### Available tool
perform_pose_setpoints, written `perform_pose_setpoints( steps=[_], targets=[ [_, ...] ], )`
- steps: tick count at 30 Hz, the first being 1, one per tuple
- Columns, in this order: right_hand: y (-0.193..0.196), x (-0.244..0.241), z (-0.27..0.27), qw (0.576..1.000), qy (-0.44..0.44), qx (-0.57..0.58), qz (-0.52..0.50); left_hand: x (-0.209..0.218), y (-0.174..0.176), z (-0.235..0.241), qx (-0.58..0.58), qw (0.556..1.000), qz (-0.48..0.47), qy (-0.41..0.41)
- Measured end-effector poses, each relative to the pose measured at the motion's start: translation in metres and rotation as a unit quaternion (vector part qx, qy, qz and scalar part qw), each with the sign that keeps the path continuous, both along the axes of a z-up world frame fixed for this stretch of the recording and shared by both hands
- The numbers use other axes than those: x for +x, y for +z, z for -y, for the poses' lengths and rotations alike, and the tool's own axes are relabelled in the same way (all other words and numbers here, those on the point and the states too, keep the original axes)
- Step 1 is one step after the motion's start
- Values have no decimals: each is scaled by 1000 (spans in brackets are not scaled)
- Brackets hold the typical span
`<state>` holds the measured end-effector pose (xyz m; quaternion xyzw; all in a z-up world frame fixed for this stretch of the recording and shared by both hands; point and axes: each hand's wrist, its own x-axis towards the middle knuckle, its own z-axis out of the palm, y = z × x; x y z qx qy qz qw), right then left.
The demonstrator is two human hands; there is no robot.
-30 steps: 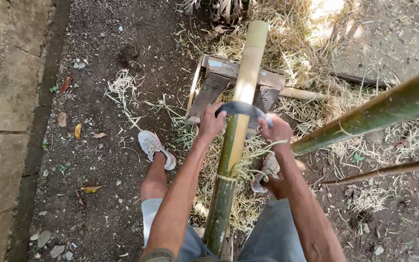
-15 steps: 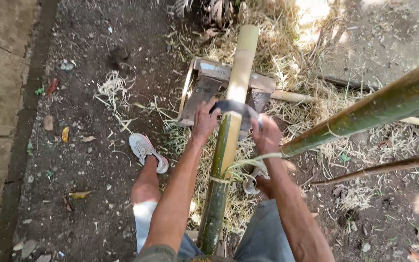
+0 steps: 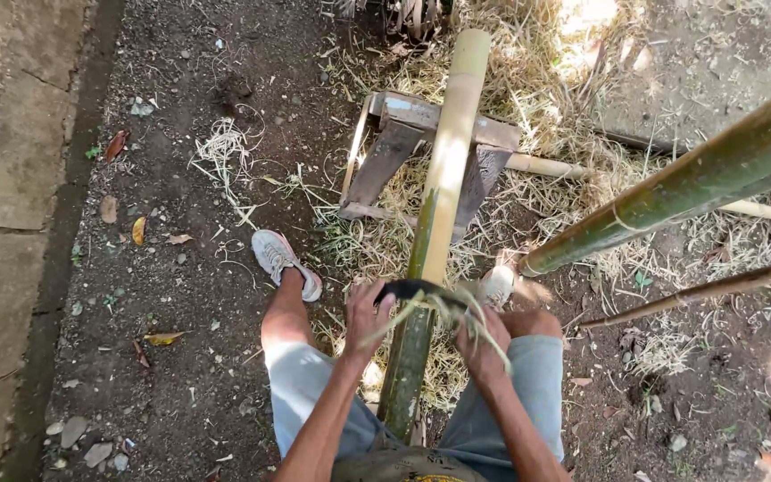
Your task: Shaving the outer layer of a bamboo stalk using a curved blade.
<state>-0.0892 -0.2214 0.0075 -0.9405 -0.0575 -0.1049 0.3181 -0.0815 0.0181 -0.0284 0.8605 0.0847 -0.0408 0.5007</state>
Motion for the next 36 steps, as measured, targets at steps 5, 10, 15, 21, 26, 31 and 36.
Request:
perform_pose_setpoints(
  steps=[5, 10, 15, 21, 26, 31, 36],
  targets=[
    [27, 22, -2, 995, -9, -2, -103, 17, 37, -3, 47, 999, 14, -4],
    [14, 42, 19, 972, 1, -14, -236, 29, 10, -8, 38, 998, 22, -41],
    [-22, 103, 37, 972, 7, -59, -229, 101, 7, 6, -143, 985, -87, 36],
    [-17, 202, 39, 979, -21, -135, -154, 202, 3, 23, -145, 986, -75, 44],
    [-16, 242, 39, 986, -28, -125, -109, 260, -34, 29, -59, 998, -9, 20],
    [-29, 239, 40, 991, -27, -121, -42, 255, -29, 28, -95, 994, 48, 18],
    [-7, 204, 24, 995, -10, -103, 7, 215, -30, 25, -110, 993, 46, 23]
  ],
)
